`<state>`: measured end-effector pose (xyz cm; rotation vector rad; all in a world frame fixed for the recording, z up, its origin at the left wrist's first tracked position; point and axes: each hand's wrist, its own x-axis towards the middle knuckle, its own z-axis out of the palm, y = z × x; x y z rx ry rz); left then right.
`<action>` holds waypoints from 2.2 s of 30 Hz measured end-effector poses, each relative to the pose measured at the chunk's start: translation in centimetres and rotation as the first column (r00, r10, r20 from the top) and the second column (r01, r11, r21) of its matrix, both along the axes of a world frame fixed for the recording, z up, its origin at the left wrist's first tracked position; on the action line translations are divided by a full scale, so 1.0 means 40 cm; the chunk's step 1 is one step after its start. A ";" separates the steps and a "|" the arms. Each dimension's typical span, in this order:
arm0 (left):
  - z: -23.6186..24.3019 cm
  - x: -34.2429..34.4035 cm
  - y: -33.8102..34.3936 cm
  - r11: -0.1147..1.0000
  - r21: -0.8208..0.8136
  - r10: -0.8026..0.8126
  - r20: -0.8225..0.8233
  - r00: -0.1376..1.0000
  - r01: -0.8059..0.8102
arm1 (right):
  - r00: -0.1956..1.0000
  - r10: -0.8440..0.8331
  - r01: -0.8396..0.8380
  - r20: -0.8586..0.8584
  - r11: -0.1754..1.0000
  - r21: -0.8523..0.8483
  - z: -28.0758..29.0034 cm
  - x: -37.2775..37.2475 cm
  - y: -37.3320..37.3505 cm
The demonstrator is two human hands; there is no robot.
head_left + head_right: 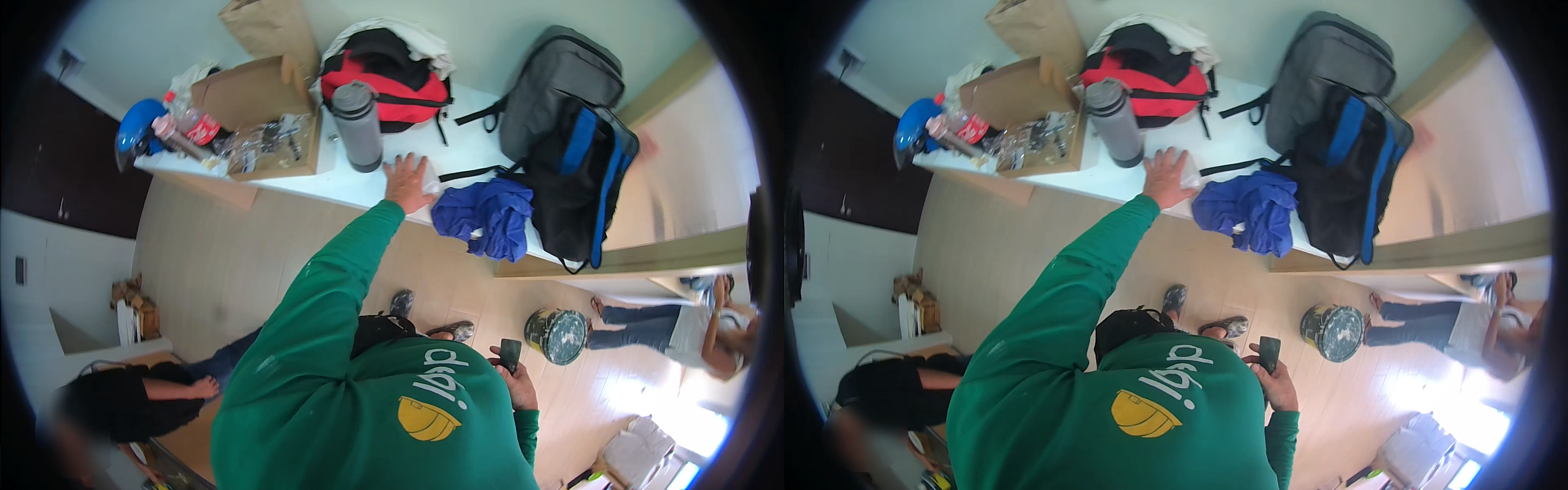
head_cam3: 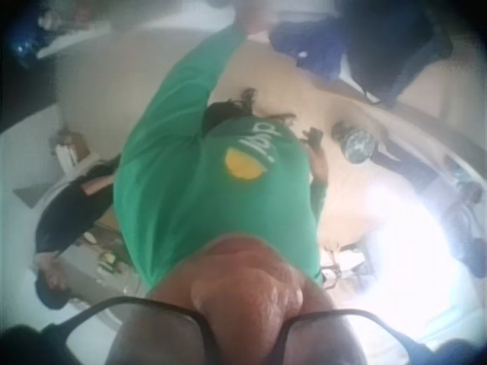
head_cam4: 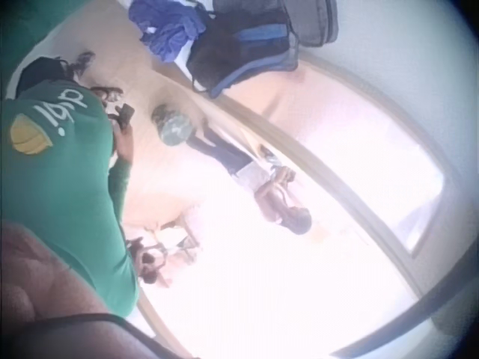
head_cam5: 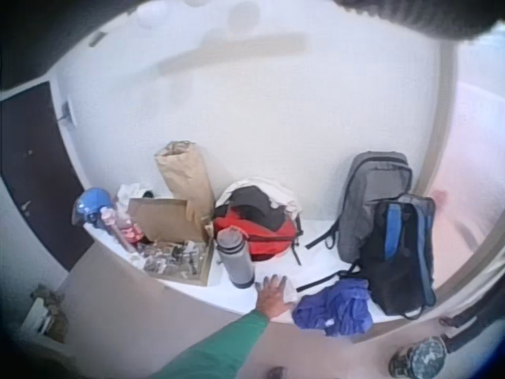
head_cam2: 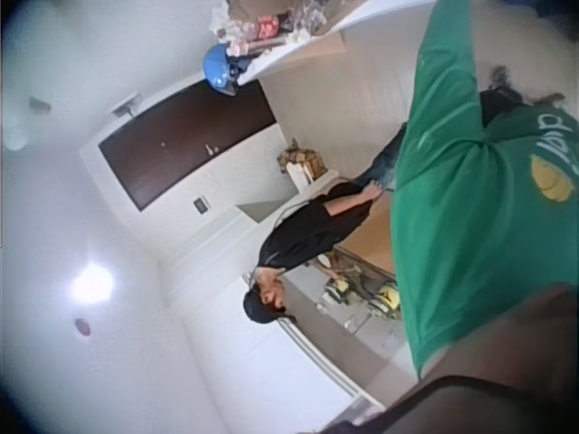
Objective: The person scoops white wall compound from a bucket onto a pink plate, then uses two putty knives to spread and smooth the compound on the countertop. They walk to a wall and apply the compound to a small area near an electrical outlet, smoothing it with a putty knife.
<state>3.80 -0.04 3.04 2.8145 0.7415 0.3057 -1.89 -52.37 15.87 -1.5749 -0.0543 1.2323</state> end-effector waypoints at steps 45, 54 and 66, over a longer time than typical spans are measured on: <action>0.077 -0.029 -0.493 0.882 -0.042 -0.399 0.465 0.790 0.470 | 0.600 -0.782 0.483 -0.172 0.524 -0.702 -0.448 -0.855 -0.601; 0.099 -0.261 -1.071 0.525 -0.413 -0.721 0.248 0.647 0.744 | 0.545 -0.838 0.734 -0.014 0.485 -0.474 -0.558 -0.731 -0.826; 0.096 -0.081 -1.530 0.126 -0.552 -0.987 0.014 0.160 0.824 | 0.096 -0.992 0.882 0.084 0.045 -0.470 -0.746 -0.962 -0.972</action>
